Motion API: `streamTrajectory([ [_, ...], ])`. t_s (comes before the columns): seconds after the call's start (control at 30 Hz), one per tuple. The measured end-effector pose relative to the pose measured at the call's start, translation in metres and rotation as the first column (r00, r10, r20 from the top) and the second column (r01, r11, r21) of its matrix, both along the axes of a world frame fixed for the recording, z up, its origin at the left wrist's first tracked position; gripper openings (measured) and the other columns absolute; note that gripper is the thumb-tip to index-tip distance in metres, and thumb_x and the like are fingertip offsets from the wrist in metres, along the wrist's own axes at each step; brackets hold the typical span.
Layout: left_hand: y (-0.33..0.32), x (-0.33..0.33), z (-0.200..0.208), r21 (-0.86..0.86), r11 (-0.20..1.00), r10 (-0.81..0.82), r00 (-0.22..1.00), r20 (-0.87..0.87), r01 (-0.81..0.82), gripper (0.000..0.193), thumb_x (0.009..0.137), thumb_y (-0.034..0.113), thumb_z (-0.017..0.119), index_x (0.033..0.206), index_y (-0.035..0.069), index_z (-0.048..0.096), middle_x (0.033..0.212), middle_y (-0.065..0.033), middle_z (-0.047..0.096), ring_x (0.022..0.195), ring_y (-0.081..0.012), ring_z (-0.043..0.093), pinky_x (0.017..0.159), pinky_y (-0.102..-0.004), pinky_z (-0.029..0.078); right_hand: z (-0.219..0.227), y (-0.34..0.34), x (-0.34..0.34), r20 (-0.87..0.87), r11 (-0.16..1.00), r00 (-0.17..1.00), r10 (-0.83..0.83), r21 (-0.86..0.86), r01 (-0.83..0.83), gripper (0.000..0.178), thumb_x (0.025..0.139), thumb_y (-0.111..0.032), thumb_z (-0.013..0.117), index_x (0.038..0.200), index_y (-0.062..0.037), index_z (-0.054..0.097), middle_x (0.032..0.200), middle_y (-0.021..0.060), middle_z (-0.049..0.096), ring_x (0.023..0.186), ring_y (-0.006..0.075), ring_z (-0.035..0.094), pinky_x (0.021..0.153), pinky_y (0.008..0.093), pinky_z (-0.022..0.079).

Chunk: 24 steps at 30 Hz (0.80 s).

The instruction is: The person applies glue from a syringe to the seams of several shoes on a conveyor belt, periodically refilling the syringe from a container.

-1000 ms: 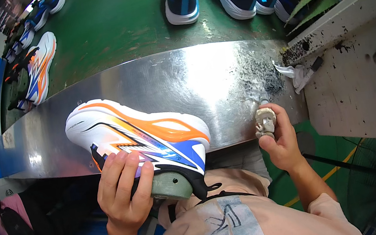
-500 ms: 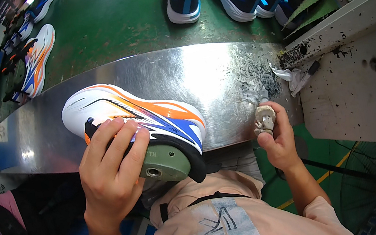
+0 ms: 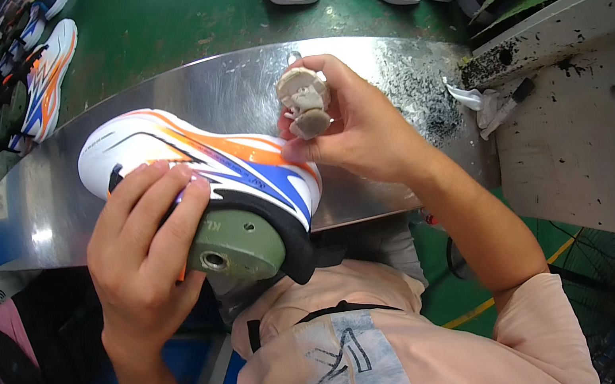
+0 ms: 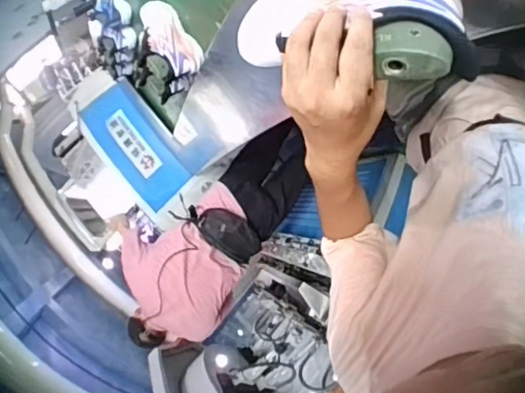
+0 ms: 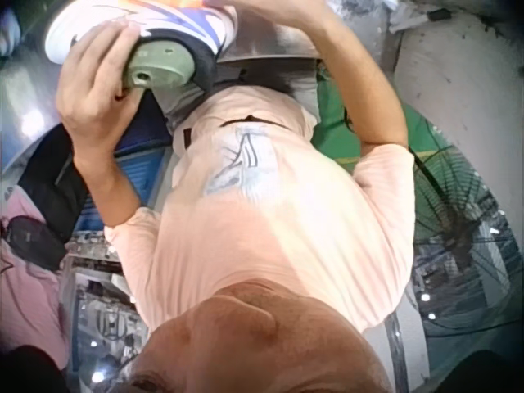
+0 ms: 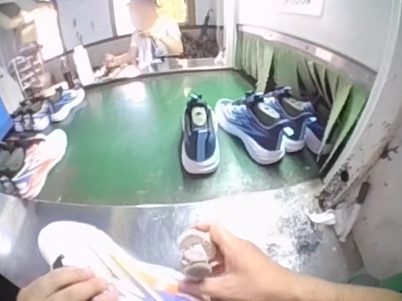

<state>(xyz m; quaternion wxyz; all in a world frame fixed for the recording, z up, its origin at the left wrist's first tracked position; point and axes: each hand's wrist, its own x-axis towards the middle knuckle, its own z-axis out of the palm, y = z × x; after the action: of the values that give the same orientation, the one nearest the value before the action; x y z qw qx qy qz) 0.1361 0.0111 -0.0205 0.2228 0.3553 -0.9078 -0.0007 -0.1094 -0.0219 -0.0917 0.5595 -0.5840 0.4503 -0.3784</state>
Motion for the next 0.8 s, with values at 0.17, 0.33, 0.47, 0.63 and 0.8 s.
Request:
streamTrajectory([
  [0.17,-0.011,-0.005,0.003,0.03,0.999,-0.036,0.999,0.019,0.035,0.05,0.051,-0.002,0.071,0.101,0.001,0.065,0.101,-0.0133,0.064,0.095,-0.0327,0.062,0.08,-0.0399,0.052,-0.005,-0.008,0.0,-0.065,0.976,0.998,-0.022,-0.218,0.007,0.058,0.071,-0.011,0.08,0.118,-0.0066,0.047,0.094,0.0125,0.067,0.084,0.0208,0.068,0.074,0.0311,0.055],
  [0.33,-0.015,-0.009,0.006,0.054,0.998,-0.036,0.998,0.055,0.033,0.05,0.051,0.001,0.074,0.1,0.001,0.064,0.101,-0.013,0.064,0.095,-0.0325,0.062,0.08,-0.0404,0.052,-0.002,-0.009,0.001,-0.152,0.911,0.988,-0.018,-0.411,-0.046,0.05,0.071,-0.009,0.078,0.112,-0.0082,0.049,0.085,0.0124,0.067,0.074,0.0256,0.069,0.065,0.0318,0.056],
  [0.47,-0.017,-0.011,0.007,0.08,0.996,-0.035,0.998,0.058,0.03,0.051,0.05,0.0,0.075,0.1,0.001,0.064,0.101,-0.0131,0.064,0.095,-0.0324,0.062,0.081,-0.0405,0.051,-0.006,-0.011,-0.001,-0.183,0.853,0.982,-0.042,-0.519,-0.06,0.05,0.069,-0.008,0.077,0.111,-0.0084,0.05,0.075,0.0114,0.066,0.067,0.0254,0.068,0.06,0.0311,0.054],
  [0.63,-0.019,-0.013,0.007,0.087,0.996,-0.044,0.997,0.069,0.038,0.053,0.05,-0.001,0.075,0.101,0.001,0.064,0.101,-0.0133,0.064,0.096,-0.0322,0.062,0.08,-0.0401,0.051,-0.011,-0.012,-0.003,-0.165,0.863,0.985,-0.048,-0.504,-0.043,0.05,0.067,-0.008,0.078,0.109,-0.0095,0.052,0.072,0.0103,0.065,0.065,0.025,0.067,0.058,0.0305,0.052],
  [0.8,-0.021,-0.014,0.007,0.098,0.994,-0.048,0.996,0.081,0.04,0.053,0.05,-0.001,0.074,0.102,0.001,0.064,0.101,-0.0134,0.064,0.095,-0.0325,0.062,0.08,-0.0398,0.051,-0.015,-0.013,-0.004,-0.149,0.884,0.988,-0.045,-0.466,-0.03,0.045,0.07,-0.009,0.078,0.108,-0.0081,0.053,0.078,0.0081,0.065,0.071,0.0195,0.066,0.064,0.0281,0.052],
])
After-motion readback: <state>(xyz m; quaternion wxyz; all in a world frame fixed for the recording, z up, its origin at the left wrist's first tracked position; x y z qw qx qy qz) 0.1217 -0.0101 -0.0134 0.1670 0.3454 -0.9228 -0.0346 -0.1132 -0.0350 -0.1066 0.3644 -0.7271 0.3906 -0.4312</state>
